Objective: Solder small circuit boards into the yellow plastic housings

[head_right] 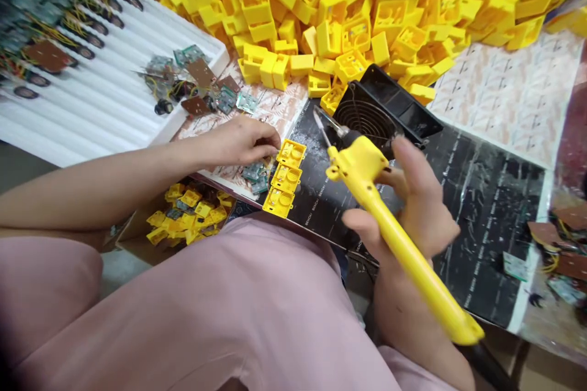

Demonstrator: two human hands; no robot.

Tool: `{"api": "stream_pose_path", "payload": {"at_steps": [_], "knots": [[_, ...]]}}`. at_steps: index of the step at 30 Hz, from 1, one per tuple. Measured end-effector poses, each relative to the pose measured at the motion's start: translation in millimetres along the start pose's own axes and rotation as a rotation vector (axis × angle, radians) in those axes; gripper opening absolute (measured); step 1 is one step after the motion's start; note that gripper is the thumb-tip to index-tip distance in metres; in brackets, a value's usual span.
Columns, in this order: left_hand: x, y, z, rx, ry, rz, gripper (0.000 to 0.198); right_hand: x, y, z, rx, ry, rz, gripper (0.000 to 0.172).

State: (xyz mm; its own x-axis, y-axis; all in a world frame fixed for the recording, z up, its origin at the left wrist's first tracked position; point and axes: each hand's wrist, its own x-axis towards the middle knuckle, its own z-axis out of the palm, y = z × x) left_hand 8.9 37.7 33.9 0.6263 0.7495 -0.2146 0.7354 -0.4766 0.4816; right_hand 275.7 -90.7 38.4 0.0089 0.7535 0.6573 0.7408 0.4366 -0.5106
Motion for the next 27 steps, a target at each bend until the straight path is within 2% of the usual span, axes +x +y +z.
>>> {"api": "stream_pose_path", "payload": {"at_steps": [2,3,7,9,10,12,14,18,21,27], "knots": [[-3,0,3.7,-0.002,0.040,-0.018,0.019,-11,3,-3,0.035,0.204,0.023,0.049],[-3,0,4.1,-0.019,0.059,-0.036,0.019,-15,5,-2,0.067,0.265,0.046,0.042],[0,3,4.3,-0.037,0.093,-0.132,0.019,-24,15,8,0.178,0.349,0.127,0.035],[4,6,4.8,0.015,0.096,-0.150,0.021,-25,16,12,0.170,0.258,0.153,0.024],[6,7,5.1,0.049,0.100,-0.148,0.022,-25,15,13,0.166,0.182,0.160,0.027],[8,8,5.5,0.095,0.110,-0.132,0.022,-27,12,15,0.161,0.040,0.142,0.044],[10,8,5.6,0.079,0.117,-0.119,0.020,-27,8,18,0.122,-0.028,0.095,0.050],[11,7,5.6,0.015,0.121,-0.126,0.015,-27,3,24,0.032,-0.046,0.013,0.029],[13,9,4.6,0.025,0.095,-0.151,0.012,-24,2,29,0.064,-0.036,-0.043,0.020],[20,17,-3.7,0.170,-0.012,-0.161,0.021,-13,2,33,0.140,-0.045,-0.133,0.023]]}}
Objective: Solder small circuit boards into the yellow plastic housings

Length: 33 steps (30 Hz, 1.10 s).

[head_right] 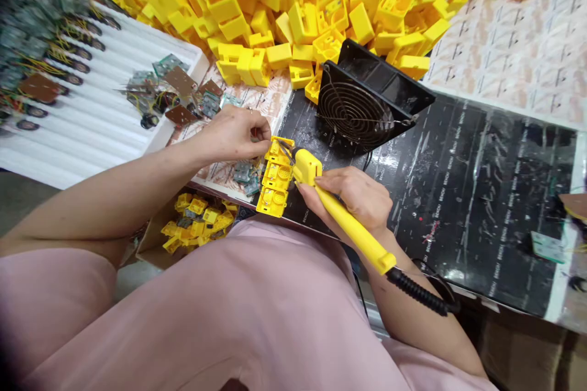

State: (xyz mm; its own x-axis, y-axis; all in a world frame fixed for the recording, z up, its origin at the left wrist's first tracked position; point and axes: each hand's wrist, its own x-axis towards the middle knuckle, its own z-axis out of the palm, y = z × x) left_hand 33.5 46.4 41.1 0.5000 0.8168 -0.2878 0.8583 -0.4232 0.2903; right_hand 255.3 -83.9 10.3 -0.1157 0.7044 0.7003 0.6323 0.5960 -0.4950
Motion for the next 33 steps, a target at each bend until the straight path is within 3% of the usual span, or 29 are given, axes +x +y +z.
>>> {"api": "stream_pose_path", "payload": {"at_steps": [7,19,26,30,33], "knots": [[7,7,-9.8,0.154,-0.094,0.043,0.024,7,3,-2,-0.010,-0.036,-0.089,0.028],[11,4,-8.4,0.193,-0.094,0.062,0.023,19,0,-8,-0.023,-0.116,-0.118,0.024],[13,5,-8.7,0.201,-0.113,0.054,0.022,6,3,-19,-0.063,0.023,0.061,0.023],[13,4,-9.9,0.203,-0.119,0.062,0.021,1,5,-21,-0.023,0.022,0.040,0.024],[14,6,-10.6,0.201,-0.120,0.046,0.020,-2,4,-22,-0.066,0.041,0.103,0.028]]}}
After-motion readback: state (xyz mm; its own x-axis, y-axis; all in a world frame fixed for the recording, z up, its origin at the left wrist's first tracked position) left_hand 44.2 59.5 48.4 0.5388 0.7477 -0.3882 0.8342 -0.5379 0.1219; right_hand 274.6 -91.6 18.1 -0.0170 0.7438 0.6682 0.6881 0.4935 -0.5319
